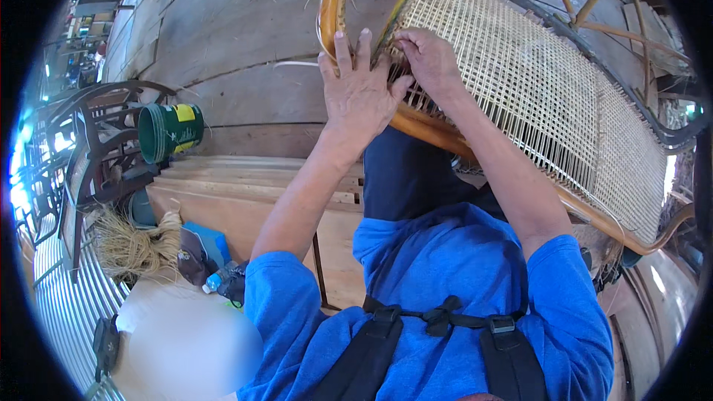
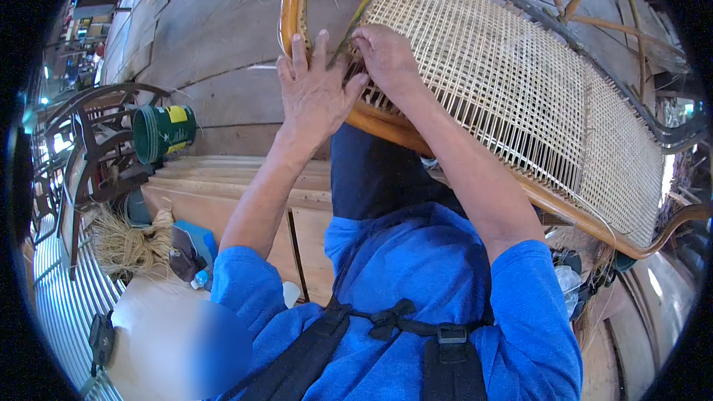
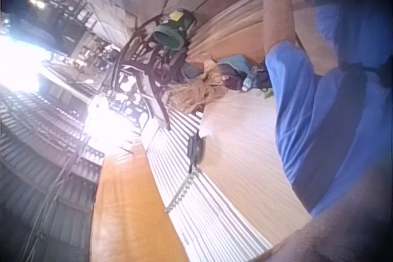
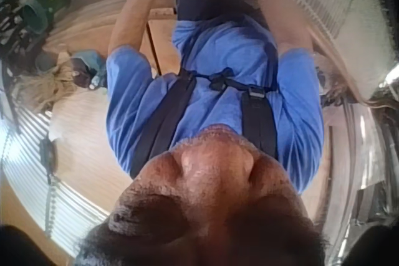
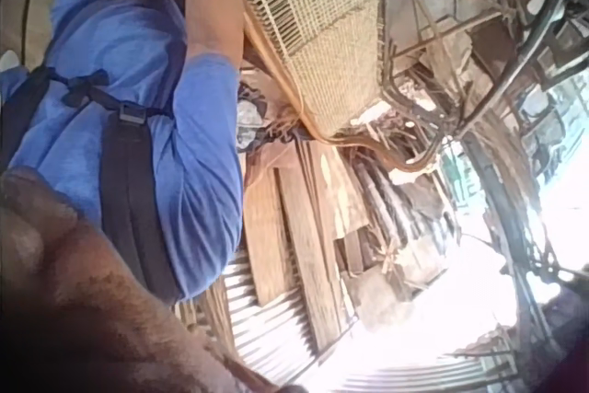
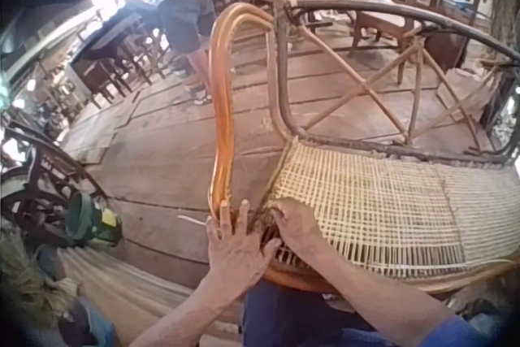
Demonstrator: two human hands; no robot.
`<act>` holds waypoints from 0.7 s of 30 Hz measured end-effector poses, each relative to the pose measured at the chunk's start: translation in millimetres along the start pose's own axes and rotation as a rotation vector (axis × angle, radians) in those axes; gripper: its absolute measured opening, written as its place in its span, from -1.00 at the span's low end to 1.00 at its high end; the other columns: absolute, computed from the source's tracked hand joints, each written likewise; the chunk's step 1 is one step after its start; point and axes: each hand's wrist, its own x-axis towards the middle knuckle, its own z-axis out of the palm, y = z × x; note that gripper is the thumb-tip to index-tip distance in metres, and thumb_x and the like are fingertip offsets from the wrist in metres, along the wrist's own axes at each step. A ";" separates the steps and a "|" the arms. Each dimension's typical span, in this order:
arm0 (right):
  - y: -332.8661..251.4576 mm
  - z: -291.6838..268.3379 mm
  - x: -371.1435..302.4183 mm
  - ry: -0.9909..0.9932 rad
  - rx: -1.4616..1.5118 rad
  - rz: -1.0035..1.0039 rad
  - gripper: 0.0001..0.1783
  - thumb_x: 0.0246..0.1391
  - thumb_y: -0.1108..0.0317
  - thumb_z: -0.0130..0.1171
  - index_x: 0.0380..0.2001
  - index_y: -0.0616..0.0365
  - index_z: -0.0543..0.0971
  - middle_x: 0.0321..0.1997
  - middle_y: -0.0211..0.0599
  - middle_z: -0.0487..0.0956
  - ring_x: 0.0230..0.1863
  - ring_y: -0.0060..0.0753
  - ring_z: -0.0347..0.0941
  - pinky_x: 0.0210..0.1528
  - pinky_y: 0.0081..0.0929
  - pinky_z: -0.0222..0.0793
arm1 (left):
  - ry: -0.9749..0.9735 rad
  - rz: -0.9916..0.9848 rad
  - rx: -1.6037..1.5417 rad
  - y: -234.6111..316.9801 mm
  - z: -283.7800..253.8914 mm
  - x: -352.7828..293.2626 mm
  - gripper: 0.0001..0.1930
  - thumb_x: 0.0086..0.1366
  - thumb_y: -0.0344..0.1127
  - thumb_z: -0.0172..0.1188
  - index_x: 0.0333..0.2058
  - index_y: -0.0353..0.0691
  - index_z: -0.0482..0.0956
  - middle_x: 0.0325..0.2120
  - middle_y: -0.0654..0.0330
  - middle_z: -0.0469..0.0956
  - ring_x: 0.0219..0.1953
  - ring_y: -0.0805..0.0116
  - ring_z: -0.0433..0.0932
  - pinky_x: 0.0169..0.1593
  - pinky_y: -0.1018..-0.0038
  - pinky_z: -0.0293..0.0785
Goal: Weaving and repairing a cane chair seat using strips of material and tools.
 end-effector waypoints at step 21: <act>12.3 -6.3 7.9 -0.309 -0.030 -0.125 -0.84 0.11 0.54 -0.06 -0.27 0.20 0.50 -0.42 -0.29 0.50 -0.52 -0.49 0.46 -0.43 -0.56 0.43 | 0.506 -0.427 -0.366 2.0 46.9 -39.7 -0.48 0.14 -0.32 0.12 0.09 -0.25 0.26 0.18 -0.15 0.00 0.25 -0.21 -0.09 0.27 0.00 -0.13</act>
